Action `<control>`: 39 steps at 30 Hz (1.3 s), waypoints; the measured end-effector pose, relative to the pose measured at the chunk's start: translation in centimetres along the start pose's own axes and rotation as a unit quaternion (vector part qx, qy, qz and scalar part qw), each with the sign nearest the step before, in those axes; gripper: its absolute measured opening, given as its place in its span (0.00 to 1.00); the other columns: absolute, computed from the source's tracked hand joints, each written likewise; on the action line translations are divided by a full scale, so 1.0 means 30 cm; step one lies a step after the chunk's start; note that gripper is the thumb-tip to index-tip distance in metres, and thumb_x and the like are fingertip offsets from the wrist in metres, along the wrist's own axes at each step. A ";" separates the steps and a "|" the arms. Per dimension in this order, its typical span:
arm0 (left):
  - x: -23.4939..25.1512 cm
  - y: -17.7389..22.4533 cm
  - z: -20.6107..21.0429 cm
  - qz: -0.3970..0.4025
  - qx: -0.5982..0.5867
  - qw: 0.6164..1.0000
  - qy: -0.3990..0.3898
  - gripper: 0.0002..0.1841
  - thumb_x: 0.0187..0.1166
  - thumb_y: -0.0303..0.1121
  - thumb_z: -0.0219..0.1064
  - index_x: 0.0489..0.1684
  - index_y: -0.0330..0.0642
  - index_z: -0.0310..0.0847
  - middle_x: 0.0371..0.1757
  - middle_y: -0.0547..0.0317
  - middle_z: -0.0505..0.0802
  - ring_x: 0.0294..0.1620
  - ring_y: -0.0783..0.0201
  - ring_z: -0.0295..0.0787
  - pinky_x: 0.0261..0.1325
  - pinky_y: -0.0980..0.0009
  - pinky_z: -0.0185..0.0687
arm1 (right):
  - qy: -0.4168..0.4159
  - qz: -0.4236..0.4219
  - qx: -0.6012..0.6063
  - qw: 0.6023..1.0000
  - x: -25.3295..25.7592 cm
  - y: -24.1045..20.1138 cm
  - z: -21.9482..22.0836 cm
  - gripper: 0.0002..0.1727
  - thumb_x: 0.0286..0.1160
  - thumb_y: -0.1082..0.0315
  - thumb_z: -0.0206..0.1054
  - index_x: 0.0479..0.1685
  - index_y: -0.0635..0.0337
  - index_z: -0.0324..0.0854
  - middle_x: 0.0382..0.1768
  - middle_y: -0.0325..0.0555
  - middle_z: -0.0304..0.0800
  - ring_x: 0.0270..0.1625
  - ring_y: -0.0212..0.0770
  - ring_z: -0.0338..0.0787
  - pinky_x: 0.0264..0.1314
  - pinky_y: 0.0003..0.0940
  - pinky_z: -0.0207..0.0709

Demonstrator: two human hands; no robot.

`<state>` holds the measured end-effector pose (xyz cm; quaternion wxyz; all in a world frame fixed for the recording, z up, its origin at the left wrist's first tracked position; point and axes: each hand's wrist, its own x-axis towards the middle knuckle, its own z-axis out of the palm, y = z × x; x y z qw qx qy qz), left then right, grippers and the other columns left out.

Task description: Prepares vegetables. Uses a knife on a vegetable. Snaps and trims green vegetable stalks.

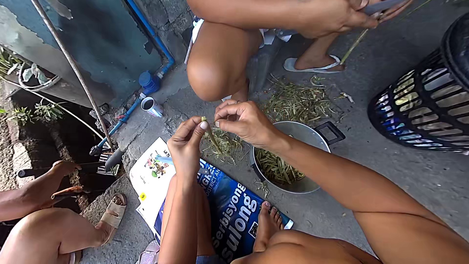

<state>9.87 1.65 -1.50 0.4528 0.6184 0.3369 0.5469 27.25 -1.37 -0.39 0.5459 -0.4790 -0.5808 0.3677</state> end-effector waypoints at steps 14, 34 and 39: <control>0.058 0.024 -0.172 -0.042 -0.101 0.988 0.112 0.12 0.87 0.22 0.57 0.44 0.42 0.90 0.40 0.66 0.95 0.39 0.77 0.90 0.48 0.80 0.87 | -0.042 0.171 -0.117 0.977 0.063 0.364 -0.028 0.06 0.71 0.72 0.73 0.30 0.67 0.89 0.39 0.56 0.87 0.42 0.49 0.84 0.46 0.51 0.76; 0.051 0.016 -0.112 -0.030 -0.061 0.975 0.212 0.06 0.81 0.23 0.68 0.50 0.38 0.87 0.44 0.60 0.96 0.41 0.71 0.93 0.49 0.76 0.90 | -0.009 0.003 -0.131 0.991 0.017 0.213 0.083 0.09 0.73 0.65 0.76 0.43 0.61 0.94 0.50 0.54 0.86 0.40 0.43 0.84 0.42 0.41 0.79; 0.038 0.037 -0.062 -0.033 -0.073 0.976 0.202 0.09 0.79 0.22 0.70 0.54 0.36 0.87 0.44 0.60 0.96 0.43 0.69 0.94 0.54 0.71 0.91 | 0.032 -0.135 -0.182 0.973 -0.013 0.158 0.149 0.17 0.64 0.56 0.82 0.43 0.61 0.94 0.50 0.51 0.88 0.53 0.47 0.86 0.55 0.42 0.82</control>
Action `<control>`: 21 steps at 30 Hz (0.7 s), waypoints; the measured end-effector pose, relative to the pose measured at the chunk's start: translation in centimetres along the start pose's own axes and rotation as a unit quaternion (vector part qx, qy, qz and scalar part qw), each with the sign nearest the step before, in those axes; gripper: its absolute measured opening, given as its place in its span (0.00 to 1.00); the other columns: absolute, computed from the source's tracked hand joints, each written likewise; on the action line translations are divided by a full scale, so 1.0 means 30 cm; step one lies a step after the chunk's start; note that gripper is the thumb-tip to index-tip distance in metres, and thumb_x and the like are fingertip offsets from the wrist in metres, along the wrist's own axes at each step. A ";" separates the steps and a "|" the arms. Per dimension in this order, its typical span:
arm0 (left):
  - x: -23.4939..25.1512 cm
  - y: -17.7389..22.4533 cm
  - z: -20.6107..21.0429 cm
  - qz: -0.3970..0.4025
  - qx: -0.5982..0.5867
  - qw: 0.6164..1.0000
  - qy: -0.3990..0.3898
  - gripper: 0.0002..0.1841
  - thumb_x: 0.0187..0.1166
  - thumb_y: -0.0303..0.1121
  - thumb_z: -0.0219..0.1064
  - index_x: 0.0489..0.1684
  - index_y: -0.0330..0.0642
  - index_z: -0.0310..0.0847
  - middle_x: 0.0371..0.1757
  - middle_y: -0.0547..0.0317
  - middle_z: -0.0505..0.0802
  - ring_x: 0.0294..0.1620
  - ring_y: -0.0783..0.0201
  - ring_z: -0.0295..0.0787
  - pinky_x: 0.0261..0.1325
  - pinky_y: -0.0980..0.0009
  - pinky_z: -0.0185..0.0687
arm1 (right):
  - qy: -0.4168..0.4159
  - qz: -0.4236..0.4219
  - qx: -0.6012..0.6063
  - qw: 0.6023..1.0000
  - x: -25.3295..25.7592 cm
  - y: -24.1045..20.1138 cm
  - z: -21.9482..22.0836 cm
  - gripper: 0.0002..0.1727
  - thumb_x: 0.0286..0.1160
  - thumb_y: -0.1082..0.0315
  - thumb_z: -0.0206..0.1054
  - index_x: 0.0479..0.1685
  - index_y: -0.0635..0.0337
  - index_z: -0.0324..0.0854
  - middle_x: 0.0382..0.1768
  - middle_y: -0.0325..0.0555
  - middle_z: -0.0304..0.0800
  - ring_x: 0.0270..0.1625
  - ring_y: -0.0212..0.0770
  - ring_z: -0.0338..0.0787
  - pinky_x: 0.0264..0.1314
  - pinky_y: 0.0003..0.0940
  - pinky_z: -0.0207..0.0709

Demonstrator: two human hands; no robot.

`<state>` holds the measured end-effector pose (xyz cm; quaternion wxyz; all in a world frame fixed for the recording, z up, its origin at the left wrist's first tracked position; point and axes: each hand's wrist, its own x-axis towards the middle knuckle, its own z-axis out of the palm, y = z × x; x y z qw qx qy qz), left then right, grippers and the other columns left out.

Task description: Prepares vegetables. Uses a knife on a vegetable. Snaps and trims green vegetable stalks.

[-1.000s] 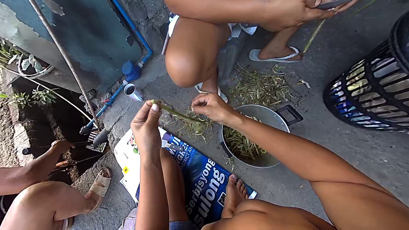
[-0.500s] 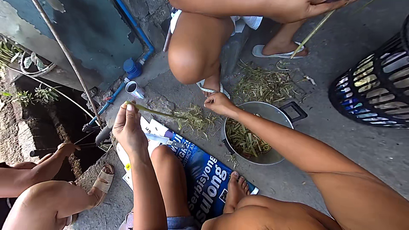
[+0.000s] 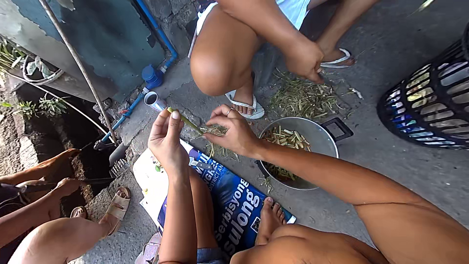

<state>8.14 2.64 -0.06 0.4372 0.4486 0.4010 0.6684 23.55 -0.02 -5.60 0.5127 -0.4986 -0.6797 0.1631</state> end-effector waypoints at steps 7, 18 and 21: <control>-0.028 -0.022 0.027 0.055 0.028 0.997 -0.040 0.11 0.73 0.23 0.75 0.51 0.38 0.89 0.43 0.62 0.97 0.42 0.69 0.95 0.51 0.70 0.92 | 0.047 -0.002 -0.062 0.997 -0.002 -0.048 0.006 0.23 0.56 0.54 0.86 0.42 0.63 0.90 0.54 0.57 0.86 0.55 0.55 0.86 0.53 0.49 0.81; -0.038 -0.044 0.049 0.171 0.105 0.976 -0.083 0.09 0.71 0.23 0.77 0.47 0.35 0.90 0.41 0.65 0.95 0.38 0.75 0.92 0.47 0.77 0.91 | 0.031 0.002 -0.093 0.995 -0.002 -0.020 0.009 0.11 0.66 0.62 0.78 0.33 0.62 0.90 0.51 0.56 0.87 0.54 0.56 0.85 0.53 0.51 0.79; -0.033 -0.047 0.050 0.181 0.110 0.973 -0.087 0.08 0.70 0.24 0.78 0.44 0.38 0.90 0.41 0.65 0.93 0.39 0.74 0.91 0.45 0.77 0.90 | 0.016 -0.009 -0.085 0.996 0.002 -0.022 0.001 0.06 0.70 0.67 0.76 0.36 0.61 0.93 0.49 0.54 0.89 0.55 0.56 0.85 0.56 0.50 0.79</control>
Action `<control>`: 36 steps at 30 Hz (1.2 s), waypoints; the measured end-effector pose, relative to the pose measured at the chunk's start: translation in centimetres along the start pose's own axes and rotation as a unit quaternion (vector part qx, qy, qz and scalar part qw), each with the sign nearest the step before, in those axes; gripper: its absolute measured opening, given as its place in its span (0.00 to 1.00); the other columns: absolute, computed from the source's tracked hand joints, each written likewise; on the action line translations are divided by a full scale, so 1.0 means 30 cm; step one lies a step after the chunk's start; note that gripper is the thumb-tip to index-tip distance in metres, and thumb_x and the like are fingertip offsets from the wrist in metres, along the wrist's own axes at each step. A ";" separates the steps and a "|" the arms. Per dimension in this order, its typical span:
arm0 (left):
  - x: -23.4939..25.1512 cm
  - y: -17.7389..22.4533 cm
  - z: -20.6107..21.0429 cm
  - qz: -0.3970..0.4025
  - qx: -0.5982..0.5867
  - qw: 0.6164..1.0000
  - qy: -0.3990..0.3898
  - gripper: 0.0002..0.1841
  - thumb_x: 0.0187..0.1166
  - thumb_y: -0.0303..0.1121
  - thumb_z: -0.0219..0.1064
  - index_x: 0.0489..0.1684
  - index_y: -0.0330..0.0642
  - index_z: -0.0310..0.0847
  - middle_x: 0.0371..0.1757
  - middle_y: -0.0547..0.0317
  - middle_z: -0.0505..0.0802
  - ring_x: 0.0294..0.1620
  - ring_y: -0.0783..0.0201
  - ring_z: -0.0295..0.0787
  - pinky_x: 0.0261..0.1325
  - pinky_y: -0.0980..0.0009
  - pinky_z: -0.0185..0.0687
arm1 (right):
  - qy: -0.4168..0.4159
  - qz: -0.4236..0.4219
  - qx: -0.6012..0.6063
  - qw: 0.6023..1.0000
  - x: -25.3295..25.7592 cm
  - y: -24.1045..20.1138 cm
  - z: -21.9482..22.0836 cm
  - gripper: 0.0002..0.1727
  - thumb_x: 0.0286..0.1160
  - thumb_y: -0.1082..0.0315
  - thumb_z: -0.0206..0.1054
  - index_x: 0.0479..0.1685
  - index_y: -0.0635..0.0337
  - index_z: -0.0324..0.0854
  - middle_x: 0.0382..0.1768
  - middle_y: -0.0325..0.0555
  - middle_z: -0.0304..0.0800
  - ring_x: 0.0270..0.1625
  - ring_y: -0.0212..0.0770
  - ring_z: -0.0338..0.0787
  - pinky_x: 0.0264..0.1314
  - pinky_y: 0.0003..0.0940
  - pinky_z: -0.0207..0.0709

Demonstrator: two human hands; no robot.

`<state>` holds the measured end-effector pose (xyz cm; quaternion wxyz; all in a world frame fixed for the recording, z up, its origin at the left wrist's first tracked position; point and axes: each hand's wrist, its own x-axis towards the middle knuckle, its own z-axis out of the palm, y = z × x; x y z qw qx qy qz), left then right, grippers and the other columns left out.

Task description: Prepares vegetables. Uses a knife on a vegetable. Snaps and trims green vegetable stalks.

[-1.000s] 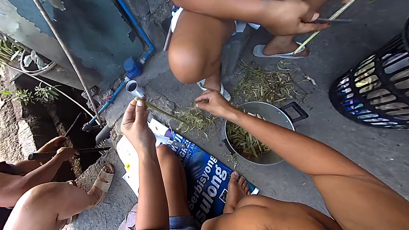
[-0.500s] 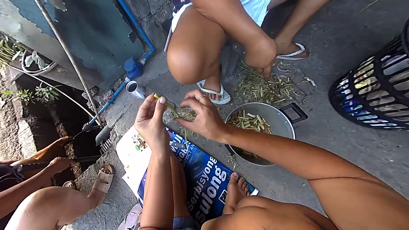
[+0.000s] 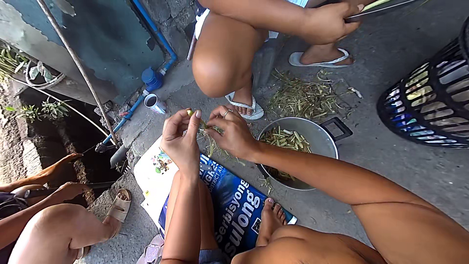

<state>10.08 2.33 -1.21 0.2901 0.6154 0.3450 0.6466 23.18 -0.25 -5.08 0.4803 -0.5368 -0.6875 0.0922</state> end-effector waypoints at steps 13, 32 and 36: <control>0.008 -0.018 -0.072 -0.049 0.114 0.973 -0.197 0.10 0.79 0.25 0.71 0.54 0.33 0.88 0.51 0.58 0.94 0.49 0.76 0.92 0.55 0.77 0.89 | -0.074 -0.037 0.037 0.996 0.055 0.038 -0.057 0.06 0.70 0.71 0.72 0.30 0.57 0.94 0.43 0.48 0.89 0.54 0.51 0.83 0.58 0.49 0.74; 0.108 -0.025 -0.193 -0.043 0.106 0.993 0.007 0.07 0.80 0.28 0.70 0.48 0.35 0.90 0.40 0.67 0.95 0.39 0.78 0.91 0.48 0.79 0.87 | -0.349 0.186 -0.118 0.911 -0.002 0.338 0.027 0.09 0.78 0.70 0.67 0.41 0.63 0.93 0.53 0.60 0.89 0.65 0.63 0.82 0.69 0.62 0.71; 0.095 -0.037 -0.185 -0.052 0.107 0.993 0.003 0.07 0.80 0.27 0.71 0.49 0.35 0.90 0.40 0.67 0.96 0.39 0.78 0.91 0.49 0.78 0.88 | -0.318 0.222 -0.075 0.918 0.038 0.314 -0.005 0.11 0.80 0.66 0.68 0.47 0.63 0.94 0.56 0.63 0.88 0.67 0.63 0.83 0.71 0.62 0.73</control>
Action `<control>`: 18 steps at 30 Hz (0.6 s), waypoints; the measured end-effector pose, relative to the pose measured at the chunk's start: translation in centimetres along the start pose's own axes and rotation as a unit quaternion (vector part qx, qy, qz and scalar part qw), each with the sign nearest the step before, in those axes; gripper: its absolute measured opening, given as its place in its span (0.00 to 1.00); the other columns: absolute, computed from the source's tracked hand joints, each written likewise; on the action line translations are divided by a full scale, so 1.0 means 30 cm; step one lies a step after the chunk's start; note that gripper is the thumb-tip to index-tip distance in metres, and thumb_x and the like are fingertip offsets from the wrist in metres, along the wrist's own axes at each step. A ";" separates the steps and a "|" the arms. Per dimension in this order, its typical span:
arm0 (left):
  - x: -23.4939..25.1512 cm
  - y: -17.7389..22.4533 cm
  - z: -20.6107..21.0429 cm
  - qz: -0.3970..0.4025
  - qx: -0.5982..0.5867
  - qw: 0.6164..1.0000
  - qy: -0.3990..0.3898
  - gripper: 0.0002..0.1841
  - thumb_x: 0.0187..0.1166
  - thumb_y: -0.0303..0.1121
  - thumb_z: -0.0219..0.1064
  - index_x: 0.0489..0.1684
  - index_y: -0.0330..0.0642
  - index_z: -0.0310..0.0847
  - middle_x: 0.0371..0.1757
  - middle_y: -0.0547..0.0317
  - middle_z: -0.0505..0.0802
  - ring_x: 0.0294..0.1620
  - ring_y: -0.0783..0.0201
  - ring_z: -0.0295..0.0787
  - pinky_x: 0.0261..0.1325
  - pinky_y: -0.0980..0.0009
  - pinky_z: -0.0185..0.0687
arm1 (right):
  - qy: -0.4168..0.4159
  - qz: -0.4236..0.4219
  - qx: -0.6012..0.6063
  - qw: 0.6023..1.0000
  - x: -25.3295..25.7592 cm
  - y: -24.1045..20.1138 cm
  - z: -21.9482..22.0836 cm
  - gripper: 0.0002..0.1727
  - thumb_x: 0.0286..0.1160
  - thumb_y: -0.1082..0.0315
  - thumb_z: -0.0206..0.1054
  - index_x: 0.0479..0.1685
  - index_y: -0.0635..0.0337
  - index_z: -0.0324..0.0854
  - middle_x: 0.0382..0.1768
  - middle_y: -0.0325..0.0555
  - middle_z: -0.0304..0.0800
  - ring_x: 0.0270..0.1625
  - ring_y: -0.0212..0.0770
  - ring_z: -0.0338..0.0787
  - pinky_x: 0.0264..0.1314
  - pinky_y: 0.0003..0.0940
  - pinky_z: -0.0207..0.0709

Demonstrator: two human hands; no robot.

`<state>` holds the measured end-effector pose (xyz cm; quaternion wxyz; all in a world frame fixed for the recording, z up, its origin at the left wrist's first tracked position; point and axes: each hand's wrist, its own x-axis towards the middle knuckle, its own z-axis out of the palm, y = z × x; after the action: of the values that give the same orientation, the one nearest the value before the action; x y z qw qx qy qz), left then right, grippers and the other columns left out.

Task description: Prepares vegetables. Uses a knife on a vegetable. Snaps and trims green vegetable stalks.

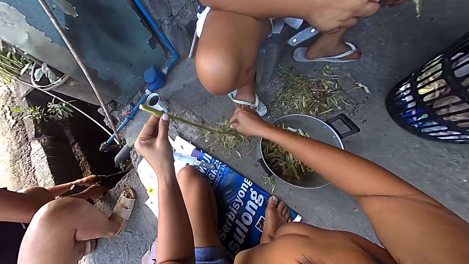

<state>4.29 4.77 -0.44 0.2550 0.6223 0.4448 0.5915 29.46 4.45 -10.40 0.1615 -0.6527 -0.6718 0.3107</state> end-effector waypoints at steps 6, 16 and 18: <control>-0.038 -0.006 0.053 0.024 0.015 0.999 -0.025 0.07 0.79 0.28 0.73 0.47 0.34 0.90 0.38 0.67 0.94 0.38 0.79 0.90 0.46 0.80 0.87 | 0.248 -0.201 0.196 0.927 -0.125 -0.249 -0.023 0.14 0.68 0.63 0.80 0.46 0.63 0.94 0.51 0.55 0.87 0.53 0.51 0.85 0.55 0.50 0.79; -0.079 0.014 0.096 0.042 0.083 0.995 -0.039 0.08 0.77 0.31 0.75 0.46 0.35 0.91 0.40 0.62 0.94 0.39 0.79 0.91 0.45 0.82 0.87 | 0.336 -0.265 0.082 0.900 -0.096 -0.311 0.035 0.04 0.67 0.70 0.73 0.30 0.59 0.93 0.46 0.50 0.89 0.57 0.56 0.82 0.57 0.51 0.74; -0.077 0.011 0.089 0.033 0.069 0.996 -0.039 0.08 0.77 0.30 0.75 0.46 0.35 0.91 0.40 0.62 0.94 0.39 0.79 0.91 0.46 0.81 0.88 | 0.308 -0.261 0.096 0.910 -0.096 -0.295 0.029 0.04 0.65 0.71 0.73 0.28 0.59 0.92 0.46 0.51 0.88 0.57 0.55 0.82 0.58 0.51 0.74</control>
<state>7.17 3.21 -1.81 0.2087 0.6756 0.4535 0.5425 22.32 1.85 -4.94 0.4976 -0.4988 -0.7019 0.1046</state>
